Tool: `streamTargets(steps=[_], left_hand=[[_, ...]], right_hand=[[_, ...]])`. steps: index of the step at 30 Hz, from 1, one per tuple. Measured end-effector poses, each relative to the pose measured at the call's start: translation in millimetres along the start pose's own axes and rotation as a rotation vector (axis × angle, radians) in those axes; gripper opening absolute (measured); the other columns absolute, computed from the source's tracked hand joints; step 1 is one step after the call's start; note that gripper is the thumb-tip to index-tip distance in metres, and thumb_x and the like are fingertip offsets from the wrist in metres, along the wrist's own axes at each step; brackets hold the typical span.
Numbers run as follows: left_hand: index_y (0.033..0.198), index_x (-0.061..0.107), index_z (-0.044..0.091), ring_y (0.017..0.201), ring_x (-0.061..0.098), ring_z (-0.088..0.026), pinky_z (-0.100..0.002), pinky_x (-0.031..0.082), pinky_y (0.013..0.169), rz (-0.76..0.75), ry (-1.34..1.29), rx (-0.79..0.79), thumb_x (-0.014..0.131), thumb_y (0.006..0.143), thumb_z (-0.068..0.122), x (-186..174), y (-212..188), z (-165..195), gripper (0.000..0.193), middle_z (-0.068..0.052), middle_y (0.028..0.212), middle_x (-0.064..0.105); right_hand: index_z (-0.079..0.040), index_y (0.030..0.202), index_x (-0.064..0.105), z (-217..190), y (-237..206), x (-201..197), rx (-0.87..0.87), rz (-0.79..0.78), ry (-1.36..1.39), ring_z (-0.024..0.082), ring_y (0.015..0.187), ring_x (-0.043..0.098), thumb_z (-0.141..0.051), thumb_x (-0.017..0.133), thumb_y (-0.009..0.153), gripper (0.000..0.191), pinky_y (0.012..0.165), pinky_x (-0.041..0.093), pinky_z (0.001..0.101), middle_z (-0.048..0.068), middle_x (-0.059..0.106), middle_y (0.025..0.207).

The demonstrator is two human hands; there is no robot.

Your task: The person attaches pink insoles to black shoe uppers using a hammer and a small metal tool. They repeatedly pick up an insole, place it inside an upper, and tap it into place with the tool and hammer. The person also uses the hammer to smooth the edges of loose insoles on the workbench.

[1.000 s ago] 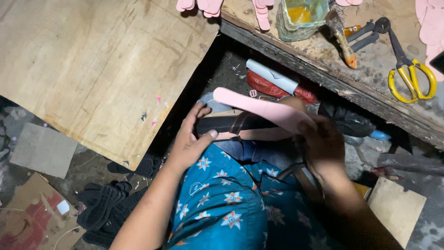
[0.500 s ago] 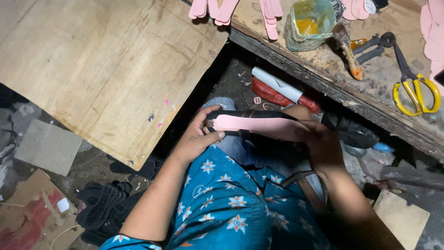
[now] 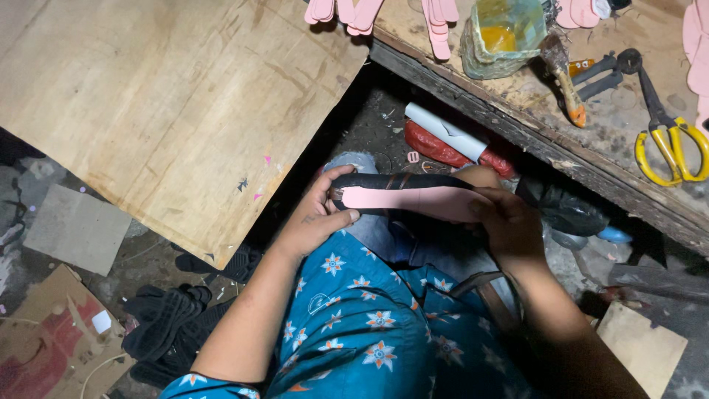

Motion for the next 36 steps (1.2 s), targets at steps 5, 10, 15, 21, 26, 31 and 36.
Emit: streamTargets(steps=[5,10,15,21,26,31,36], left_hand=[[0.152,0.043,0.010,0.089,0.064,-0.008,-0.024,0.055,0.079,-0.001,-0.028,-0.038,0.071,0.090,0.008,-2.6,1.4,-4.2,0.068,-0.004,0.107,0.065],[0.152,0.045,0.010,0.081,0.067,-0.010,-0.026,0.057,0.075,0.033,0.038,-0.068,0.069,0.095,0.019,-6.0,5.3,-10.7,0.062,-0.005,0.099,0.067],[0.152,0.046,0.010,0.081,0.068,-0.011,-0.026,0.057,0.074,0.068,0.004,-0.079,0.068,0.095,0.018,-5.5,4.3,-12.5,0.061,-0.004,0.097,0.065],[0.147,0.051,0.008,0.076,0.068,-0.011,-0.024,0.057,0.069,0.147,-0.078,-0.139,0.067,0.094,0.017,-6.0,6.3,-19.4,0.056,-0.004,0.097,0.066],[0.145,0.056,0.004,0.071,0.068,-0.013,-0.024,0.055,0.065,0.206,0.016,-0.097,0.067,0.095,0.012,-7.4,9.4,-19.4,0.052,-0.007,0.091,0.066],[0.146,0.053,0.004,0.074,0.068,-0.015,-0.026,0.057,0.068,0.192,-0.050,-0.139,0.065,0.094,0.009,-6.7,9.6,-20.6,0.053,-0.008,0.095,0.067],[0.148,0.050,0.005,0.078,0.069,-0.017,-0.029,0.058,0.072,0.182,-0.086,-0.182,0.065,0.093,0.010,-3.4,7.9,-25.0,0.057,-0.010,0.100,0.069]], right_hand=[[-0.004,0.114,0.075,4.3,-1.5,1.1,-0.096,0.052,-0.030,0.014,0.077,0.070,-0.035,0.066,0.098,0.036,0.073,0.055,0.0297,0.010,0.076,0.090],[-0.004,0.115,0.073,27.1,1.6,6.1,0.038,0.061,0.096,0.013,0.072,0.071,-0.028,0.068,0.096,0.031,0.067,0.057,0.0276,0.008,0.076,0.090],[-0.004,0.116,0.072,41.9,3.9,7.1,0.101,0.071,0.148,0.014,0.070,0.071,-0.023,0.071,0.094,0.029,0.062,0.056,0.0284,0.010,0.076,0.089],[-0.003,0.118,0.070,41.1,4.3,10.1,0.075,0.047,0.254,0.013,0.071,0.072,-0.020,0.071,0.091,0.032,0.064,0.058,0.0284,0.007,0.076,0.093],[-0.003,0.117,0.070,38.4,2.7,-3.5,-0.015,0.014,0.196,0.013,0.080,0.072,-0.019,0.070,0.092,0.030,0.068,0.059,0.0274,0.007,0.075,0.096],[-0.001,0.102,0.075,50.4,0.9,-25.0,-0.091,0.072,0.086,0.014,0.083,0.071,-0.020,0.076,0.090,0.022,0.073,0.056,0.0283,0.009,0.076,0.091],[0.000,0.090,0.077,78.4,2.9,-17.1,0.128,0.051,0.296,0.015,0.066,0.061,-0.021,0.077,0.087,0.021,0.060,0.049,0.0315,0.011,0.068,0.074]])
Point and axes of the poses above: each hand's wrist, its own y-axis towards the middle knuckle, its own x-axis out of the palm, z = x × y, the point moved 6 cm from there along y, towards the middle knuckle
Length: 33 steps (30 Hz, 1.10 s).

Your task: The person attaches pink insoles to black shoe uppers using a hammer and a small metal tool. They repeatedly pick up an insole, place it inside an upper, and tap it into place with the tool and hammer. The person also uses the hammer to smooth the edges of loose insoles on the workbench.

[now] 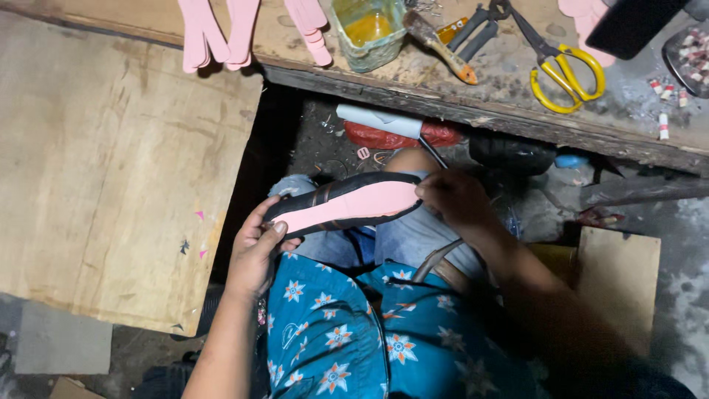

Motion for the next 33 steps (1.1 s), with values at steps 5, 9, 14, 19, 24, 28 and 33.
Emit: streamTargets(steps=[5,9,14,19,24,28,33], left_hand=[[0.150,0.049,0.005,0.076,0.068,-0.018,-0.030,0.058,0.073,-0.005,0.001,-0.013,0.064,0.094,0.010,2.2,0.2,-1.7,0.058,-0.011,0.101,0.069],[0.150,0.048,0.005,0.077,0.069,-0.017,-0.030,0.059,0.073,0.001,-0.004,-0.020,0.063,0.094,0.009,5.2,0.1,-0.6,0.058,-0.011,0.103,0.069],[0.150,0.048,0.004,0.075,0.068,-0.017,-0.029,0.058,0.071,0.006,-0.006,-0.017,0.064,0.094,0.010,8.0,0.7,0.8,0.058,-0.012,0.103,0.070],[0.150,0.047,0.004,0.076,0.069,-0.017,-0.028,0.058,0.071,-0.018,0.049,0.010,0.062,0.096,0.011,10.5,4.5,3.5,0.057,-0.011,0.101,0.069],[0.150,0.045,0.005,0.076,0.068,-0.016,-0.028,0.058,0.071,-0.004,0.161,-0.015,0.059,0.097,0.013,9.6,7.2,9.5,0.056,-0.010,0.105,0.067],[0.149,0.042,0.006,0.081,0.068,-0.015,-0.028,0.058,0.073,-0.023,0.172,0.001,0.060,0.096,0.014,17.4,3.0,12.2,0.057,-0.011,0.108,0.067],[0.137,0.046,-0.003,0.101,0.066,-0.019,-0.031,0.054,0.090,0.184,0.514,0.331,0.086,0.082,0.019,36.9,-4.6,24.0,0.071,-0.014,0.113,0.068]], right_hand=[[-0.003,0.088,0.075,-3.6,-0.3,2.2,-0.011,-0.017,-0.060,0.010,0.061,0.066,-0.022,0.075,0.083,0.020,0.057,0.054,0.0266,0.005,0.074,0.073],[-0.002,0.088,0.075,-10.9,-3.5,-0.9,-0.019,-0.012,-0.060,0.011,0.061,0.065,-0.023,0.076,0.083,0.021,0.057,0.053,0.0275,0.007,0.074,0.074],[-0.003,0.085,0.075,-4.4,-1.5,-3.6,-0.007,0.046,-0.165,0.010,0.059,0.066,-0.025,0.078,0.081,0.022,0.056,0.052,0.0280,0.005,0.073,0.069],[-0.001,0.080,0.069,-2.5,-1.4,2.4,-0.132,0.121,-0.288,0.015,0.066,0.066,-0.023,0.082,0.084,0.025,0.061,0.051,0.0303,0.008,0.071,0.073],[0.002,0.114,0.062,-49.3,-13.6,8.8,-0.587,0.184,-0.399,0.027,0.100,0.063,-0.017,0.078,0.084,0.039,0.088,0.051,0.0374,0.018,0.065,0.111],[-0.001,0.115,0.067,-94.9,-13.8,32.7,-0.792,-0.021,-0.491,0.035,0.117,0.062,-0.020,0.080,0.077,0.043,0.103,0.048,0.0450,0.017,0.067,0.124],[-0.004,0.115,0.071,-112.1,-4.7,84.5,-0.673,-0.132,-0.855,0.038,0.094,0.066,-0.045,0.086,0.070,0.063,0.088,0.047,0.0503,0.016,0.071,0.110]])
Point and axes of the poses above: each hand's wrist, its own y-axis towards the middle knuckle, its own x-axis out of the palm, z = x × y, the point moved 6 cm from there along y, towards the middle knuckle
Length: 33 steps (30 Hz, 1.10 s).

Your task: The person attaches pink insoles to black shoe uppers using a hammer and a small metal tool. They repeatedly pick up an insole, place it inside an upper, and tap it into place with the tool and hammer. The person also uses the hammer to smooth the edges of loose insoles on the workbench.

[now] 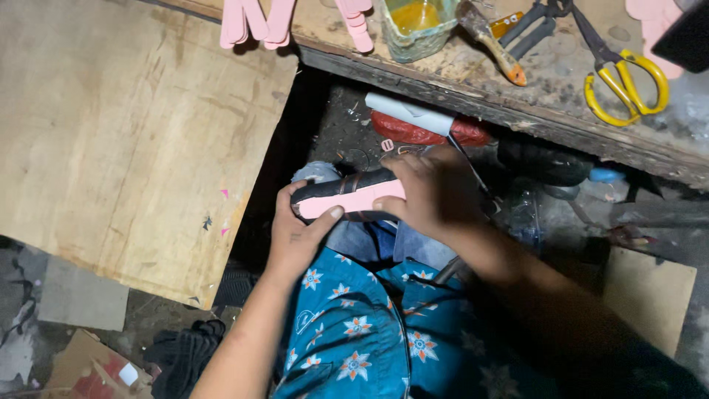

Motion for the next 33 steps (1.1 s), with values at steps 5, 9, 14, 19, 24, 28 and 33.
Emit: streamTargets(steps=[5,9,14,19,24,28,33], left_hand=[[0.130,0.048,-0.003,0.100,0.068,-0.019,-0.031,0.056,0.088,0.159,0.000,-0.054,0.090,0.076,0.024,2.0,5.9,3.6,0.074,-0.014,0.110,0.069],[0.126,0.050,-0.002,0.095,0.069,-0.018,-0.031,0.057,0.084,0.226,-0.021,-0.089,0.089,0.074,0.023,-1.2,7.8,3.1,0.070,-0.014,0.105,0.069],[0.123,0.053,-0.002,0.096,0.067,-0.017,-0.030,0.056,0.085,0.228,-0.110,-0.058,0.087,0.077,0.020,0.5,20.2,-0.1,0.062,-0.013,0.106,0.069],[0.123,0.055,-0.002,0.098,0.066,-0.016,-0.029,0.055,0.088,0.215,-0.278,-0.107,0.085,0.082,0.021,8.8,29.2,-8.5,0.056,-0.012,0.108,0.069],[0.124,0.053,-0.001,0.094,0.067,-0.015,-0.028,0.056,0.084,0.258,-0.162,-0.124,0.087,0.083,0.022,3.4,28.0,-8.9,0.058,-0.011,0.106,0.068],[0.124,0.051,0.005,0.068,0.064,-0.015,-0.029,0.054,0.056,0.172,-0.347,-0.371,0.083,0.078,0.023,9.2,27.6,-18.2,0.059,-0.010,0.097,0.067],[0.124,0.053,0.003,0.065,0.065,-0.015,-0.027,0.053,0.055,0.098,-0.393,-0.371,0.080,0.083,0.022,15.3,23.9,-13.8,0.053,-0.010,0.095,0.068]], right_hand=[[-0.002,0.103,0.072,-26.5,34.0,20.0,-0.140,0.098,0.094,0.041,0.090,0.067,-0.050,0.085,0.069,0.061,0.081,0.051,0.0484,0.021,0.071,0.097],[-0.002,0.095,0.073,-19.6,56.8,28.7,-0.026,-0.139,0.148,0.037,0.088,0.070,-0.055,0.086,0.067,0.061,0.081,0.053,0.0473,0.021,0.072,0.089],[-0.006,0.102,0.074,-3.3,61.0,33.6,0.199,-0.380,0.146,0.034,0.094,0.072,-0.054,0.083,0.070,0.058,0.085,0.053,0.0452,0.019,0.074,0.097],[0.002,0.123,0.064,-21.0,30.4,-8.8,-0.168,0.246,0.075,0.042,0.111,0.064,-0.040,0.085,0.075,0.067,0.095,0.047,0.0496,0.024,0.068,0.118],[-0.006,0.114,0.062,20.6,-85.6,-29.9,0.326,-0.033,0.044,0.039,0.101,0.066,-0.045,0.075,0.083,0.052,0.088,0.052,0.0475,0.018,0.066,0.107],[-0.022,0.126,0.060,62.3,-210.1,16.9,0.840,-0.862,0.192,0.027,0.101,0.072,-0.054,0.064,0.089,0.050,0.087,0.058,0.0413,0.007,0.072,0.113],[-0.014,0.116,0.068,92.5,-238.5,11.5,0.988,-0.618,0.371,0.022,0.088,0.073,-0.041,0.076,0.082,0.043,0.081,0.060,0.0398,0.010,0.076,0.097]])
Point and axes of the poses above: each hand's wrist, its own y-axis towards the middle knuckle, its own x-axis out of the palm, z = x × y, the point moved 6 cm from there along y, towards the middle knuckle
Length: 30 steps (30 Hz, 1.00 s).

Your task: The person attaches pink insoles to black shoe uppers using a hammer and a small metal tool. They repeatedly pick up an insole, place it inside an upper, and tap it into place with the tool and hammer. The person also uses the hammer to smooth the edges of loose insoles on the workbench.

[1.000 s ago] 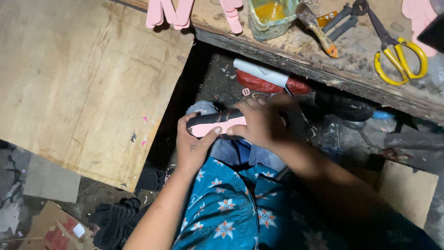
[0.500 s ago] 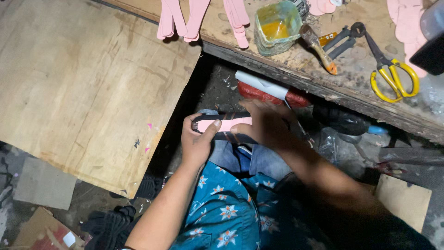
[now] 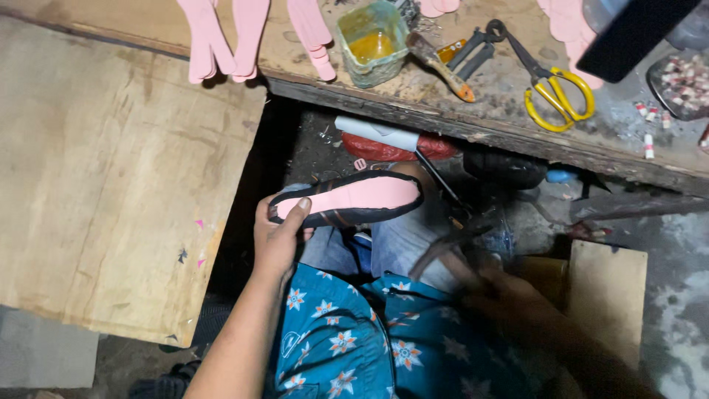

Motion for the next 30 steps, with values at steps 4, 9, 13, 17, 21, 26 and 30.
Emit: streamTargets(steps=[4,9,13,17,21,26,30], left_hand=[[0.122,0.052,0.001,0.064,0.063,-0.017,-0.029,0.051,0.053,-0.021,-0.024,0.083,0.078,0.086,0.019,6.9,-1.8,2.1,0.049,-0.013,0.092,0.067],[0.119,0.052,0.002,0.066,0.064,-0.015,-0.027,0.053,0.054,0.012,0.021,0.089,0.076,0.086,0.020,5.6,-4.0,2.6,0.045,-0.010,0.095,0.067],[0.119,0.052,0.001,0.066,0.065,-0.014,-0.027,0.054,0.054,0.011,0.029,0.125,0.076,0.088,0.019,2.3,-5.2,7.0,0.043,-0.010,0.094,0.067],[0.118,0.051,0.001,0.063,0.064,-0.015,-0.027,0.053,0.053,0.002,0.022,0.140,0.075,0.089,0.019,2.3,-1.9,5.8,0.043,-0.011,0.091,0.068],[0.120,0.051,0.001,0.062,0.063,-0.015,-0.026,0.052,0.053,0.006,0.022,0.154,0.075,0.088,0.019,-1.8,-2.5,0.9,0.044,-0.012,0.089,0.068],[0.119,0.052,0.002,0.069,0.066,-0.015,-0.028,0.055,0.055,0.029,0.017,0.148,0.077,0.086,0.021,-1.8,-4.5,-0.5,0.045,-0.009,0.094,0.068],[0.118,0.054,0.003,0.075,0.067,-0.014,-0.028,0.056,0.056,0.061,0.031,0.062,0.079,0.084,0.024,-2.1,-4.6,1.3,0.046,-0.007,0.097,0.067]], right_hand=[[-0.002,0.122,0.056,-35.9,-14.0,-37.0,-0.290,0.472,0.496,0.030,0.075,0.067,-0.034,0.068,0.088,0.048,0.071,0.055,0.0439,0.021,0.070,0.085],[0.008,0.130,0.050,-104.4,15.8,-31.1,-0.448,0.705,-0.182,0.049,0.094,0.064,-0.035,0.073,0.096,0.059,0.079,0.051,0.0531,0.036,0.063,0.107],[0.003,0.132,0.050,-112.4,31.0,-38.2,-0.460,0.537,-0.031,0.046,0.108,0.064,-0.033,0.066,0.093,0.056,0.088,0.053,0.0504,0.031,0.063,0.121],[0.002,0.138,0.052,-152.0,11.3,-51.5,-0.712,0.568,-0.016,0.047,0.115,0.061,-0.025,0.063,0.091,0.055,0.093,0.049,0.0492,0.030,0.062,0.125],[0.005,0.137,0.052,-194.5,-4.1,-47.2,-0.961,0.564,-0.065,0.047,0.112,0.059,-0.017,0.063,0.088,0.055,0.088,0.047,0.0503,0.033,0.059,0.130],[-0.003,0.105,0.056,-215.4,12.6,-19.9,-0.669,0.470,-0.174,0.041,0.089,0.067,-0.032,0.072,0.089,0.037,0.078,0.051,0.0494,0.026,0.068,0.091],[-0.003,0.103,0.058,-220.3,4.5,-19.7,-0.736,0.502,-0.212,0.040,0.079,0.069,-0.033,0.074,0.089,0.037,0.073,0.052,0.0494,0.024,0.067,0.077]])
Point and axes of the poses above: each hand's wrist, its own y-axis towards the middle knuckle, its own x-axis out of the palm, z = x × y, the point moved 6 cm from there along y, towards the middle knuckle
